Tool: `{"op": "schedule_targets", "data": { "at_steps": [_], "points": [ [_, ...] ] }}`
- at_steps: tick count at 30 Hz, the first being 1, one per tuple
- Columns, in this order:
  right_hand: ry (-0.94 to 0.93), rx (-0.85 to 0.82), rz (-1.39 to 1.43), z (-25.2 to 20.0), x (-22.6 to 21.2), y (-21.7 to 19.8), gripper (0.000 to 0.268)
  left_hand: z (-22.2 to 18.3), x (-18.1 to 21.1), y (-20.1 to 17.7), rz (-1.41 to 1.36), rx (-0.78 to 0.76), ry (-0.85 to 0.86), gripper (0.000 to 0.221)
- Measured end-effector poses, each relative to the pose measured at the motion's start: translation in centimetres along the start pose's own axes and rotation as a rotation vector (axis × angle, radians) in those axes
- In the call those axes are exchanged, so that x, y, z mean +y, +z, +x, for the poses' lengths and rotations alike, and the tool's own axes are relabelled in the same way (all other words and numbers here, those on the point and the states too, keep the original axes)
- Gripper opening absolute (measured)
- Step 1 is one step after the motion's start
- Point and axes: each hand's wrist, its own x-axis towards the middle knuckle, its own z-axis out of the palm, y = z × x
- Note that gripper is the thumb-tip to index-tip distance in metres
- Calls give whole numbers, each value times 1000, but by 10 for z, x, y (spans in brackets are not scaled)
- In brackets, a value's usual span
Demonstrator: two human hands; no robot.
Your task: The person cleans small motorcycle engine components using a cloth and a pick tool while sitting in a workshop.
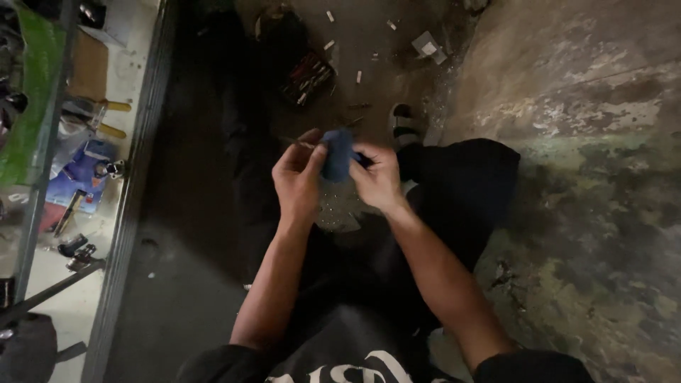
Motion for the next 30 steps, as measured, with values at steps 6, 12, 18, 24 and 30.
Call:
{"op": "schedule_targets", "data": {
  "at_steps": [6, 12, 18, 24, 30],
  "points": [
    [-333, -109, -318, 10, -50, 7, 24, 7, 15, -6, -97, -94, -149, 38],
    [-75, 24, -76, 5, -3, 1, 28, 3, 26, -9, -15, -265, -130, 48],
    [-10, 168, 567, 13, 23, -18, 5, -9, 61, 28, 218, -360, -115, 74],
    [322, 224, 1151, 10, -4, -25, 40, -17, 93, 61, 626, -394, 2, 111],
    [-24, 124, 483, 7, 0, -33, 22, -25, 85, 72, 756, -406, 97, 92]
  ]
}}
